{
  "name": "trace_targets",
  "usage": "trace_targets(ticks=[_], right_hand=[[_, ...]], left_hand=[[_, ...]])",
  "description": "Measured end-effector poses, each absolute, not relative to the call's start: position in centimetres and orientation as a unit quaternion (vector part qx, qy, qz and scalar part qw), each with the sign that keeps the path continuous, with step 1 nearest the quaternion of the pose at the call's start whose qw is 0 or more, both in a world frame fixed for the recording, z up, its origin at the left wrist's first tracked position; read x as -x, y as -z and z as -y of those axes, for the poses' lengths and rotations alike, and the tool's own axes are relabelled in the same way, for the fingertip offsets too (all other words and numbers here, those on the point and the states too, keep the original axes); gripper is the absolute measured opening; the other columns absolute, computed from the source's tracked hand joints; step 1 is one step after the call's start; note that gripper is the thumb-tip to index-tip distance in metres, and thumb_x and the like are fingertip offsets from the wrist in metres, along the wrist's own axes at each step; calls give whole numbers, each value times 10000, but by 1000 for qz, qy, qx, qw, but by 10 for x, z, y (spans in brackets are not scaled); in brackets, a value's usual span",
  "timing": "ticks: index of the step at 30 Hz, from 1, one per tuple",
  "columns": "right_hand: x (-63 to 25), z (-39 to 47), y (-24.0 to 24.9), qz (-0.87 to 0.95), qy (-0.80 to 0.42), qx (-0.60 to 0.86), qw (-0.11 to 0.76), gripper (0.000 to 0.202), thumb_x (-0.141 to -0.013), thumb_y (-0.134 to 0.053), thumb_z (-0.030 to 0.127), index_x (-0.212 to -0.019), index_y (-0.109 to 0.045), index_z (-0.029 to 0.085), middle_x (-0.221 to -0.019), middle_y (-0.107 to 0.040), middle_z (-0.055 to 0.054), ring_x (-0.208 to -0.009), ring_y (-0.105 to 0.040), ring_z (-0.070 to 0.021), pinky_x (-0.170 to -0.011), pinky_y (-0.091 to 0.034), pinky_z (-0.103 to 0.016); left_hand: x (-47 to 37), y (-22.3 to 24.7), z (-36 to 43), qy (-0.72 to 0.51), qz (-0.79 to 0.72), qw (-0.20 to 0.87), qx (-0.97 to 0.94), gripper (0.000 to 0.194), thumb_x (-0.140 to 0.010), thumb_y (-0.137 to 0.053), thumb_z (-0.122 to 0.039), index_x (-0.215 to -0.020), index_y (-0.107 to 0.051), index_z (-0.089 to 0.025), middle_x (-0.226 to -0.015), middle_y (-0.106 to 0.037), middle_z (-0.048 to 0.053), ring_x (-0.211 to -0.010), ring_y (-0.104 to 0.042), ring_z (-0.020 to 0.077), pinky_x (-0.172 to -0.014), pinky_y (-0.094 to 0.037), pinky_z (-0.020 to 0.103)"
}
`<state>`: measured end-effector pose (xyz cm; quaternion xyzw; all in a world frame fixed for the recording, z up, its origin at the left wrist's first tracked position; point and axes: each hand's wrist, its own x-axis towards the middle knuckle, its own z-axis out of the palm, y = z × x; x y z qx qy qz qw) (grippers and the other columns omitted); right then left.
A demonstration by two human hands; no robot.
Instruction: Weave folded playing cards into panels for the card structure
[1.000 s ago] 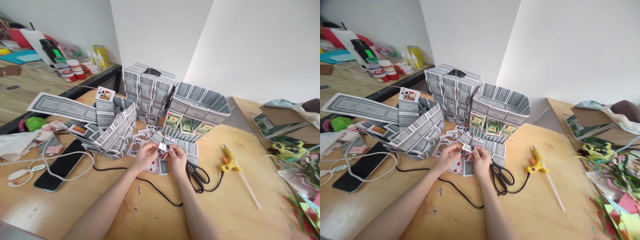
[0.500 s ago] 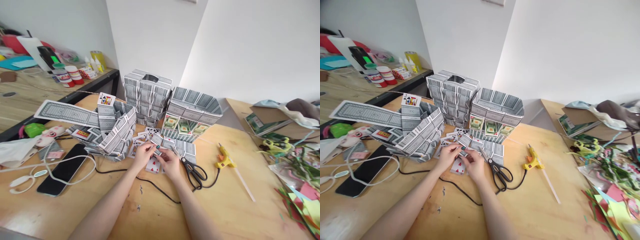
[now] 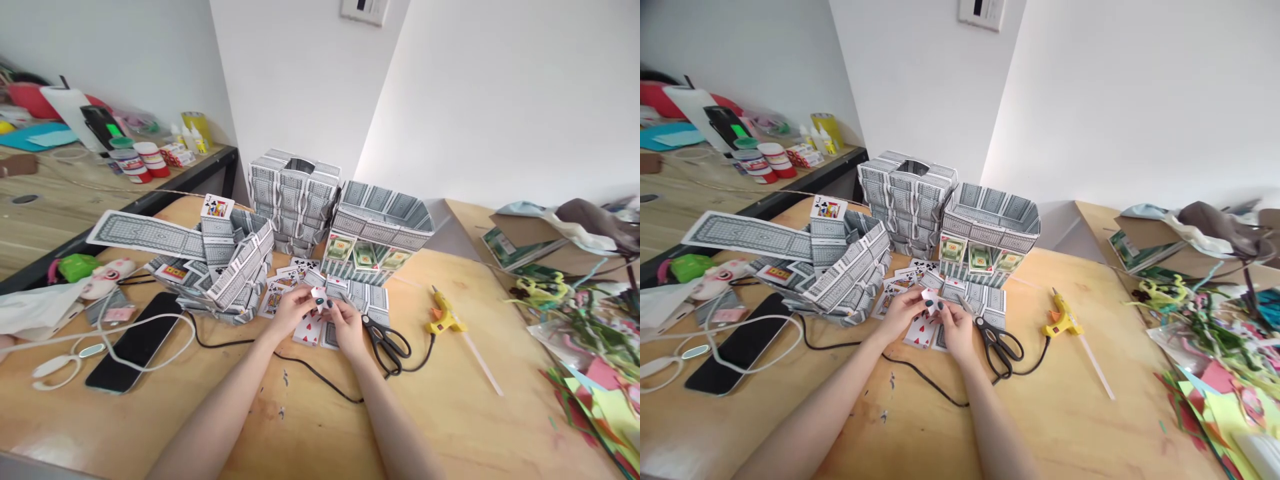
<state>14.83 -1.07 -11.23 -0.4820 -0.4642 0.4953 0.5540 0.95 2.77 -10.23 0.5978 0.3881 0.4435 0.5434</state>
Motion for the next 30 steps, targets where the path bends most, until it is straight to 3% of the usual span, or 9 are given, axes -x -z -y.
trace_targets(ticks=[4, 10, 16, 19, 23, 26, 30], right_hand=[[-149, 12, 111, 429, -544, 455, 560, 333, -767, -520, 482, -777, -624, 166, -647, -651, -34, -575, -595, -171, -541, -488, -303], [-147, 12, 107, 418, -574, 451, 541, 357, -736, -535, 525, -749, -570, 170, -597, -610, -18, -526, -570, -156, -519, -473, -291], [-168, 11, 86, 435, -466, 563, 526, 314, -698, -573, 473, -819, -528, 186, -617, -572, 17, -429, -494, -108, -455, -431, -256], [-197, 22, 73, 500, -355, 652, 446, 209, -718, -539, 362, -834, -551, 189, -678, -587, -3, -497, -523, -126, -476, -415, -249], [-234, 53, 71, 585, -185, 746, 259, 186, -684, -474, 156, -833, -582, 186, -823, -612, -54, -737, -571, -188, -663, -420, -292], [-246, 73, 82, 604, -126, 772, 151, 259, -654, -505, 139, -902, -578, 162, -858, -607, -99, -859, -548, -247, -726, -390, -325], [-244, 81, 90, 588, -74, 800, 94, 270, -642, -515, 134, -910, -543, 154, -825, -611, -105, -857, -544, -270, -708, -376, -339]], left_hand=[[-9, 103, -27, -424, -395, 537, -613, 281, -770, -511, -352, -609, -561, -128, -579, -452, -13, -520, -408, 88, -458, -320, 199], [-13, 106, -25, -434, -425, 520, -600, 310, -766, -482, -360, -535, -454, -155, -462, -411, -41, -436, -382, 82, -427, -292, 203], [-16, 112, -22, -430, -457, 516, -583, 283, -788, -444, -374, -607, -482, -161, -451, -493, -37, -377, -425, 87, -398, -325, 199], [-18, 113, -21, -432, -446, 539, -569, 210, -775, -460, -350, -720, -515, -155, -523, -539, -30, -379, -445, 85, -375, -334, 192], [-18, 111, -21, -449, -438, 543, -558, 157, -745, -504, -308, -765, -519, -153, -541, -522, -38, -400, -450, 77, -382, -349, 183], [-18, 109, -21, -451, -434, 554, -549, 142, -736, -513, -295, -747, -513, -153, -566, -544, -28, -406, -466, 76, -396, -367, 189], [-19, 109, -21, -455, -441, 565, -529, 132, -731, -507, -285, -778, -507, -161, -549, -544, -34, -390, -488, 93, -369, -352, 195]])
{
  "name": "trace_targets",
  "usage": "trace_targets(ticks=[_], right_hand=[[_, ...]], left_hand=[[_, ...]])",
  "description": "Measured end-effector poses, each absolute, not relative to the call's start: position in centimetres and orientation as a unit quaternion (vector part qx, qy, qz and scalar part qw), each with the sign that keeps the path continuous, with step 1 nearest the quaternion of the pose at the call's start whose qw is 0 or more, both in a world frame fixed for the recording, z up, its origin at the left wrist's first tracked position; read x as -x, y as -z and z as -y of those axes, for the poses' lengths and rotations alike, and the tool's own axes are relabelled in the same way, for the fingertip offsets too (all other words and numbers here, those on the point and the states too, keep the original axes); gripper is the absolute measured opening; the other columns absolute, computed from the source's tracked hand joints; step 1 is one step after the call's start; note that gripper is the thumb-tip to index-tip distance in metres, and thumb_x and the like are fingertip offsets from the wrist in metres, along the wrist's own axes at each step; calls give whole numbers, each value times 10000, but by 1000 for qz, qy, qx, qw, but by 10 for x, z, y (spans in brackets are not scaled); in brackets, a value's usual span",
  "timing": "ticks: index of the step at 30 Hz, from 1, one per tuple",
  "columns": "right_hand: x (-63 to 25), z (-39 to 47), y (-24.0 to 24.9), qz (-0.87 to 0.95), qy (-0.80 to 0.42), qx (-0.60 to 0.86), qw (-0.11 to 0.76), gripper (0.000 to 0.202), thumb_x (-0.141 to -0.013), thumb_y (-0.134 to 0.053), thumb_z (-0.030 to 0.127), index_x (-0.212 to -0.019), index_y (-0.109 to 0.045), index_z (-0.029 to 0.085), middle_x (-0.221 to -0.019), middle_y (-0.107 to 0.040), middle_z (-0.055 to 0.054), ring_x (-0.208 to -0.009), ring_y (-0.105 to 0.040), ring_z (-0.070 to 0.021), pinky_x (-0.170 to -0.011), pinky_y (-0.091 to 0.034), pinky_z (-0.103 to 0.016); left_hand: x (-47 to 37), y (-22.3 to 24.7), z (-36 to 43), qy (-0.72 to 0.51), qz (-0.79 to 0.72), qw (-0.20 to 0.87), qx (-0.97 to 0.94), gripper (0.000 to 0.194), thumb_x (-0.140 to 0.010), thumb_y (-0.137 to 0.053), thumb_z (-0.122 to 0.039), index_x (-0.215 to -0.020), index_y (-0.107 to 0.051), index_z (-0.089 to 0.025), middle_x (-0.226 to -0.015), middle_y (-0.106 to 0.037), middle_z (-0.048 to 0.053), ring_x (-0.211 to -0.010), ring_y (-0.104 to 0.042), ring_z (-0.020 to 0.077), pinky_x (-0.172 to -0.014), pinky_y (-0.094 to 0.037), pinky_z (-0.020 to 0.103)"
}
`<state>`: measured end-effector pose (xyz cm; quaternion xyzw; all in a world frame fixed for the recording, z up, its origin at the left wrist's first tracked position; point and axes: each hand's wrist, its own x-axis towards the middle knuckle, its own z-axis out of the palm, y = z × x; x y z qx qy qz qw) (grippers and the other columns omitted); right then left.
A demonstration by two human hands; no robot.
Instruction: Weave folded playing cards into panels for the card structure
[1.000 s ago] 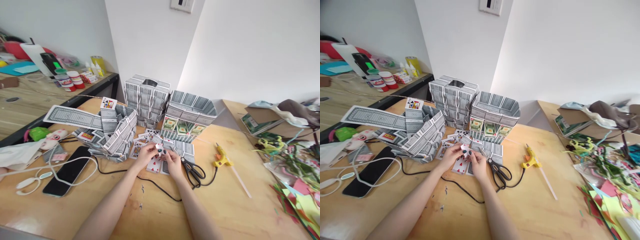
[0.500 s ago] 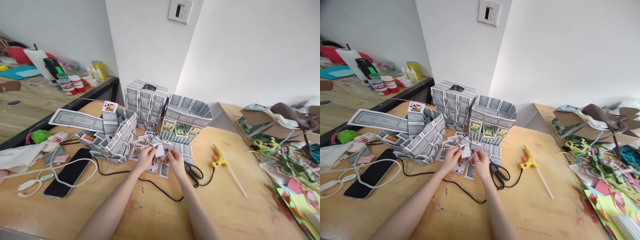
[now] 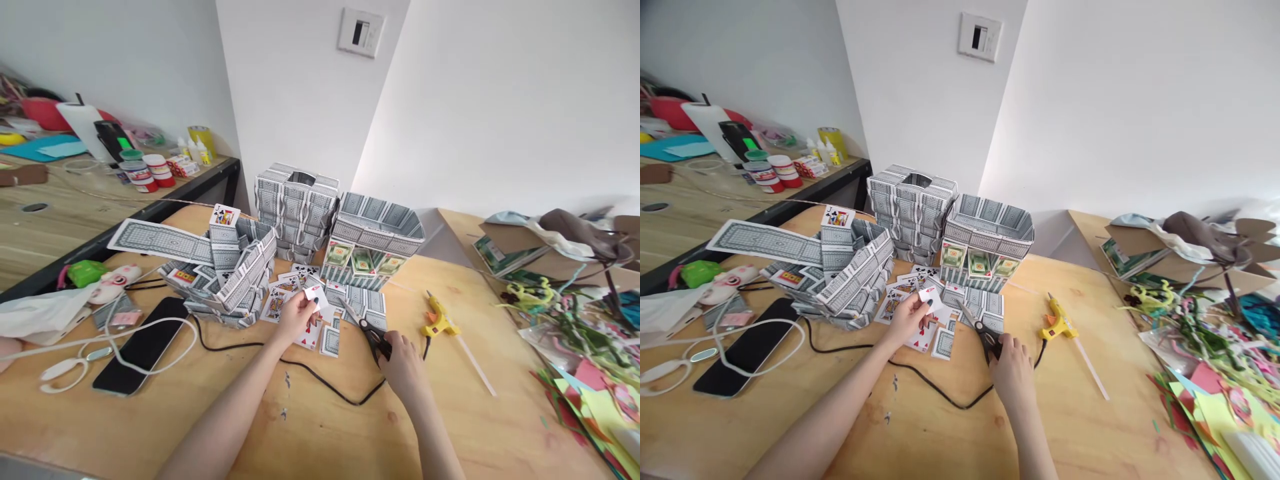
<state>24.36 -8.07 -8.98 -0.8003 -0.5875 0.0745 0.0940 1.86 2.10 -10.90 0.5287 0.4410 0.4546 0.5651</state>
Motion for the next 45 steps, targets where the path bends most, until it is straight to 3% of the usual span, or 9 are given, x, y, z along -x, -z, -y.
trace_targets(ticks=[4, 10, 15, 22, 25, 28, 37, 45], right_hand=[[-238, 79, 84, 569, -130, 796, 160, 186, -609, -552, 192, -784, -490, 176, -727, -609, -55, -715, -565, -224, -618, -384, -300], [-226, 81, 77, 469, -403, 703, 352, 262, -544, -642, 257, -702, -440, 203, -650, -621, -7, -570, -560, -155, -493, -391, -238], [-204, 80, 70, 307, -611, 587, 434, 442, -545, -729, 378, -795, -410, 203, -688, -667, -48, -459, -527, -118, -423, -356, -216], [-165, 84, 78, 195, -676, 444, 555, 573, -572, -760, 347, -1031, -437, 233, -807, -639, -47, -576, -541, -115, -512, -381, -231], [-157, 87, 84, 172, -691, 436, 551, 454, -640, -670, 483, -983, -508, 233, -753, -595, -27, -577, -505, -124, -502, -367, -244], [-154, 91, 85, 158, -755, 410, 487, 467, -647, -632, 545, -978, -533, 231, -748, -567, -23, -570, -473, -120, -492, -345, -240], [-138, 102, 87, 217, -787, 371, 443, 432, -633, -687, 477, -941, -526, 220, -756, -543, -13, -547, -419, -89, -477, -309, -216], [-134, 101, 87, 193, -778, 373, 468, 404, -631, -686, 478, -904, -531, 224, -734, -529, -10, -542, -401, -89, -474, -301, -214]], left_hand=[[-18, 111, -19, -458, -449, 562, -522, 185, -752, -483, -328, -648, -437, -182, -498, -535, -41, -358, -488, 99, -347, -328, 196], [-18, 108, -16, -467, -490, 488, -551, 347, -798, -425, -384, -517, -408, -183, -364, -414, -57, -295, -373, 75, -351, -296, 203], [-15, 109, -17, -509, -508, 448, -531, 390, -823, -373, -362, -478, -392, -180, -380, -418, -39, -346, -383, 80, -398, -311, 206], [-14, 110, -18, -534, -524, 444, -493, 324, -808, -384, -325, -514, -398, -190, -405, -429, -43, -370, -400, 94, -411, -323, 215], [-15, 111, -19, -533, -546, 419, -492, 322, -802, -391, -326, -508, -383, -194, -390, -415, -45, -390, -418, 101, -432, -335, 217], [-15, 112, -19, -529, -551, 407, -501, 315, -797, -392, -326, -511, -389, -194, -396, -429, -42, -409, -436, 106, -448, -343, 217], [-15, 113, -19, -526, -575, 329, -533, 328, -771, -388, -272, -456, -349, -188, -422, -392, -32, -454, -387, 108, -479, -291, 233], [-21, 111, -9, -505, -552, 327, -578, 342, -788, -390, -291, -467, -336, -184, -440, -374, -28, -462, -364, 106, -492, -272, 239]])
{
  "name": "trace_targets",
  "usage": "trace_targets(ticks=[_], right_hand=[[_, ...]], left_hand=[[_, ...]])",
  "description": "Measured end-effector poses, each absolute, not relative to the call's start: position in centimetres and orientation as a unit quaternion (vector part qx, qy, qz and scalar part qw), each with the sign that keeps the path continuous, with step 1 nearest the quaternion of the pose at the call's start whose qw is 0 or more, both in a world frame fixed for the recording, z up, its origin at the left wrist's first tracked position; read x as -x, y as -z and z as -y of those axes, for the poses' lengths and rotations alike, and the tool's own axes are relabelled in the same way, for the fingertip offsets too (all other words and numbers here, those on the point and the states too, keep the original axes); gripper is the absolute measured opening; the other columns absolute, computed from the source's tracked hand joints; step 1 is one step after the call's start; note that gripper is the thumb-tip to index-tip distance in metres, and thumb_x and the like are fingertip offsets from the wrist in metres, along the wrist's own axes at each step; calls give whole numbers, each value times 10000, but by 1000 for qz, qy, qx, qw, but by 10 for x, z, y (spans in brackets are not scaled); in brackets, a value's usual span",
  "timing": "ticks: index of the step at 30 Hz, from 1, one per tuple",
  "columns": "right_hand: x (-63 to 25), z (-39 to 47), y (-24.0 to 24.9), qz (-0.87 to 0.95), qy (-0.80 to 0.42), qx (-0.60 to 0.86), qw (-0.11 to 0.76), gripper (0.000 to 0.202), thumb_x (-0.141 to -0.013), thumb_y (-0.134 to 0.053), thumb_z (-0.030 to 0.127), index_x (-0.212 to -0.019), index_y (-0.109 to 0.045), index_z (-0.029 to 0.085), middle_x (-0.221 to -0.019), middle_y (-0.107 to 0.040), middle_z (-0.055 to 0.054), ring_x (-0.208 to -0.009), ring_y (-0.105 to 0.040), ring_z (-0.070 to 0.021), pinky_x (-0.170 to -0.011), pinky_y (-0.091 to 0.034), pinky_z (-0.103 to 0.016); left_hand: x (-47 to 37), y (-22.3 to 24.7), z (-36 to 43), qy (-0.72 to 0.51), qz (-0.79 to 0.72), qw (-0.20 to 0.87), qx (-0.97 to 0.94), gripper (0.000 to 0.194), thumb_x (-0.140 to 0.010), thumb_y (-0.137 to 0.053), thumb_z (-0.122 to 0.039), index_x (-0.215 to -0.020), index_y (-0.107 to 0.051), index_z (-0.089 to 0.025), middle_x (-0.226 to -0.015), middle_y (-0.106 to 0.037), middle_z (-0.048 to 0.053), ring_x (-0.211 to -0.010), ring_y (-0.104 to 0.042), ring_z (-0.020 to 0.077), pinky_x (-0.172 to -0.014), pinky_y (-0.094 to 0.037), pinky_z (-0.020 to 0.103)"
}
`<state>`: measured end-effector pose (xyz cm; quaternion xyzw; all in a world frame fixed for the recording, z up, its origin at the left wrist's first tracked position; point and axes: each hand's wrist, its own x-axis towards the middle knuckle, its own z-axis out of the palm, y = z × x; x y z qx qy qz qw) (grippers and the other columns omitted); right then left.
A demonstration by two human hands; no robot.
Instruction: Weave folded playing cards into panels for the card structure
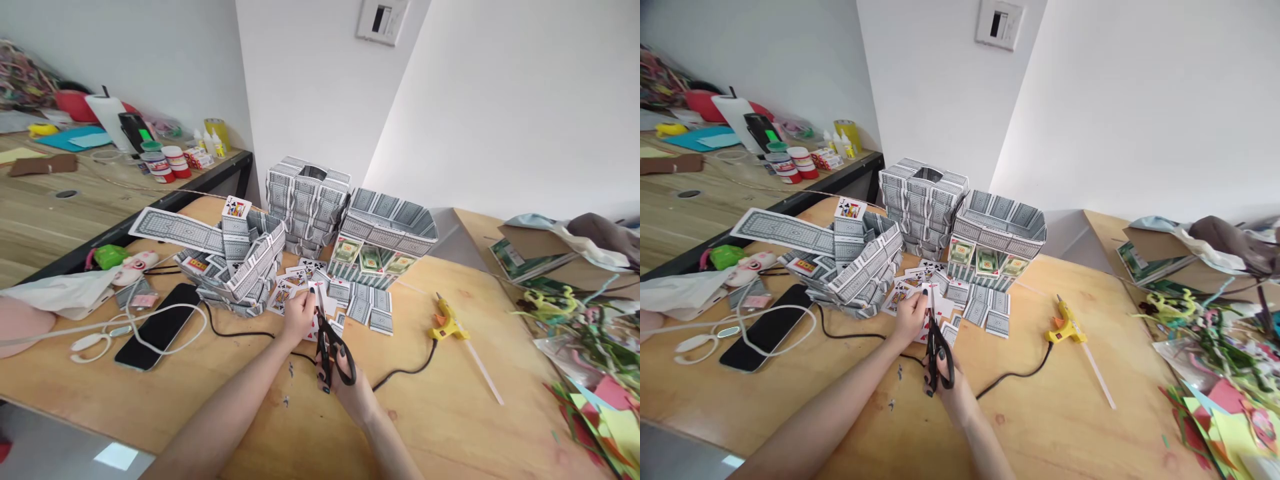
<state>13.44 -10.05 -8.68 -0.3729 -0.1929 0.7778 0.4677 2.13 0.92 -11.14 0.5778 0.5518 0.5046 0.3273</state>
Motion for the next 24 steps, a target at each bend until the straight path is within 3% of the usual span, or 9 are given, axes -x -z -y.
trace_targets(ticks=[24], right_hand=[[-134, 104, 92, 246, -727, 409, 495, 354, -664, -654, 478, -877, -576, 206, -686, -503, -17, -585, -399, -117, -492, -304, -230]], left_hand=[[-26, 103, -1, -477, -544, 336, -603, 358, -821, -355, -323, -493, -294, -193, -451, -351, -29, -462, -350, 112, -479, -229, 254]])
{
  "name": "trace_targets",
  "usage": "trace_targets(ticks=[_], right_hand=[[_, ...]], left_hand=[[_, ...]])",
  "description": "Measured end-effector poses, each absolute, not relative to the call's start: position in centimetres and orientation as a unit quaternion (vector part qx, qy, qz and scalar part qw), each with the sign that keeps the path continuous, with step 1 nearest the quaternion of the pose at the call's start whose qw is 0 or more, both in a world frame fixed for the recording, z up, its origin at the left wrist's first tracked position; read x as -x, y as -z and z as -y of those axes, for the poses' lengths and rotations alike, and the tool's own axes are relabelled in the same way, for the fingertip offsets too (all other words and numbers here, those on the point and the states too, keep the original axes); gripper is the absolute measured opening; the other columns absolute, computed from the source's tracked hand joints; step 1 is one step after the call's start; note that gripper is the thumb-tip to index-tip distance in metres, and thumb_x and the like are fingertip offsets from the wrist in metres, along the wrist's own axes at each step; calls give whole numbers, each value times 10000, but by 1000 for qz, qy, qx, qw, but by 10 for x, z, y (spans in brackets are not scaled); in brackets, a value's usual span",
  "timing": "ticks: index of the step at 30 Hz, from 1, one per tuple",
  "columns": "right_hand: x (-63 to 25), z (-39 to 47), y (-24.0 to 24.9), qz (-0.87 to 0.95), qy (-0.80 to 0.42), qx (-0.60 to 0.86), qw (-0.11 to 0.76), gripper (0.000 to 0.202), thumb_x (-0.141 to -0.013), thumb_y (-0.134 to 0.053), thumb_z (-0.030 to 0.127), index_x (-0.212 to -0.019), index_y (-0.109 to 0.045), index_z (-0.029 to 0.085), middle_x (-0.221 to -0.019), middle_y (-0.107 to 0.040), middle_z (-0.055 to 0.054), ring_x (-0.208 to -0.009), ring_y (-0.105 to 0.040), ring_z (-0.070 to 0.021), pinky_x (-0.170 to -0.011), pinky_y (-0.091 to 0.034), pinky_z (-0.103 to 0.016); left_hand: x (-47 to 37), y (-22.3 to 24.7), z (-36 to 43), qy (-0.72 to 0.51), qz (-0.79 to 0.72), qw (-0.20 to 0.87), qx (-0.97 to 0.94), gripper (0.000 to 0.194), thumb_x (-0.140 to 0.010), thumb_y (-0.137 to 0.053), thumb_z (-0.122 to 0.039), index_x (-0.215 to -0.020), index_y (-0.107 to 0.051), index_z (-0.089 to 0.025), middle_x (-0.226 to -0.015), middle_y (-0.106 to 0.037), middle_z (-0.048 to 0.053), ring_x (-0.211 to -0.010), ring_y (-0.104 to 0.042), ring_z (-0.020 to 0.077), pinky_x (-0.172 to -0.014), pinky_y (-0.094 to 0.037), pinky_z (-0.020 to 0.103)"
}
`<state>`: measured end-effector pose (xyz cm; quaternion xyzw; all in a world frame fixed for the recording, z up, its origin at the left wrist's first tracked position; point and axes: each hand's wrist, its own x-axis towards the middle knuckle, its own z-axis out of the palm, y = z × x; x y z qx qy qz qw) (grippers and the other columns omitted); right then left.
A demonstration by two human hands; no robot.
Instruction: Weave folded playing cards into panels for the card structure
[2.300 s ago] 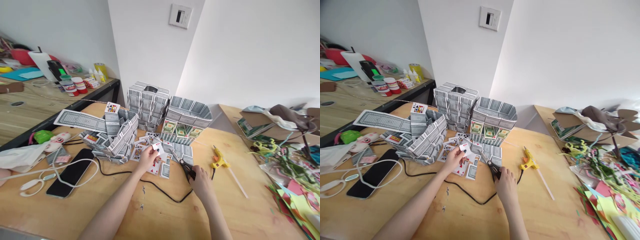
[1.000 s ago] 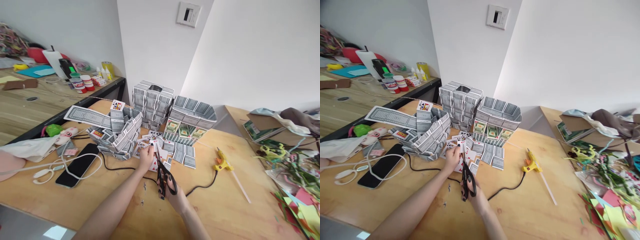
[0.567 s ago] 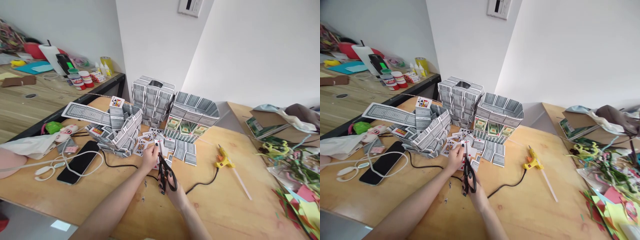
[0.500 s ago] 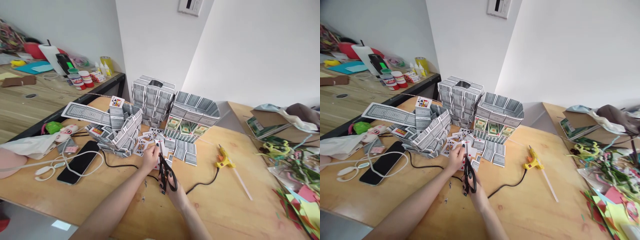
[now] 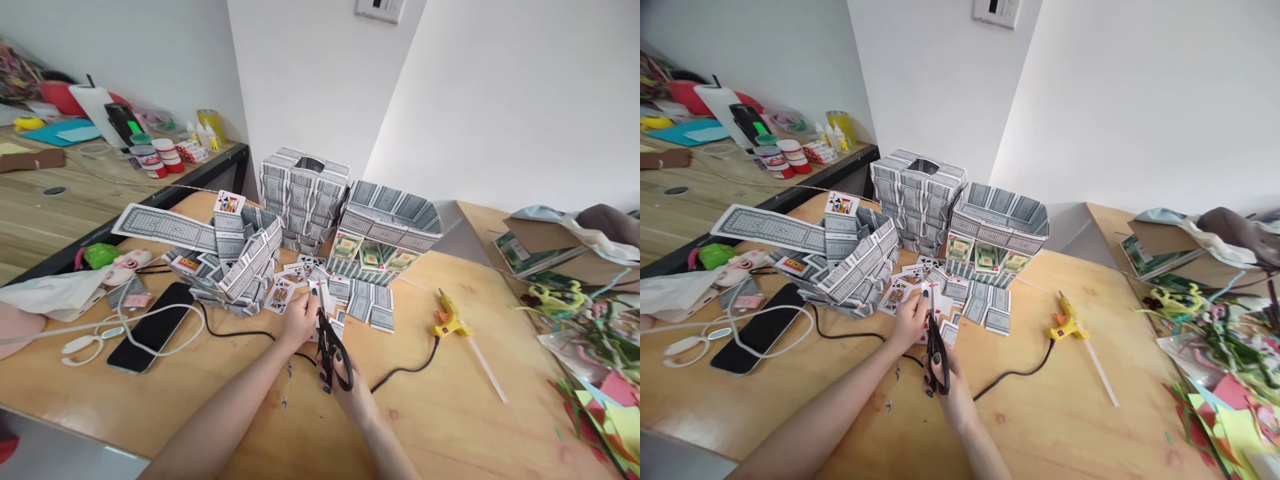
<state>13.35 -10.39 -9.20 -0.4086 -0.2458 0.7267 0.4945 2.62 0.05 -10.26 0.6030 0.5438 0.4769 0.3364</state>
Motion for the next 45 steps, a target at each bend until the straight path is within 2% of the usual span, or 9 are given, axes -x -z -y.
trace_targets(ticks=[13, 26, 31, 37, 45], right_hand=[[-132, 103, 85, 232, -752, 374, 491, 310, -674, -660, 451, -825, -580, 193, -743, -487, -13, -535, -322, -73, -468, -264, -206], [-133, 102, 80, 252, -754, 360, 487, 286, -714, -632, 425, -831, -544, 180, -637, -384, 31, -507, -274, -60, -446, -216, -196], [-133, 103, 81, 250, -753, 369, 485, 306, -694, -640, 444, -770, -519, 173, -666, -412, 19, -505, -272, -56, -445, -210, -200], [-134, 103, 80, 257, -748, 387, 475, 352, -660, -649, 486, -760, -513, 177, -622, -378, 35, -511, -277, -67, -450, -212, -204], [-133, 103, 79, 272, -741, 374, 486, 287, -712, -622, 435, -776, -500, 182, -569, -329, 59, -484, -234, -61, -436, -179, -204]], left_hand=[[-25, 109, -3, -459, -549, 325, -619, 358, -833, -328, -315, -497, -318, -194, -462, -391, -20, -478, -388, 118, -478, -252, 246], [-26, 111, -2, -452, -558, 331, -613, 352, -829, -324, -325, -503, -328, -193, -464, -396, -28, -479, -394, 115, -482, -272, 237], [-26, 112, -2, -455, -554, 329, -615, 353, -834, -320, -327, -508, -320, -191, -471, -394, -31, -476, -395, 110, -482, -273, 235], [-26, 113, -2, -458, -547, 323, -622, 355, -837, -324, -318, -506, -332, -189, -469, -396, -32, -472, -398, 109, -485, -281, 235], [-26, 113, -3, -458, -545, 330, -620, 354, -830, -331, -312, -499, -359, -190, -461, -422, -26, -474, -413, 114, -480, -286, 236]])
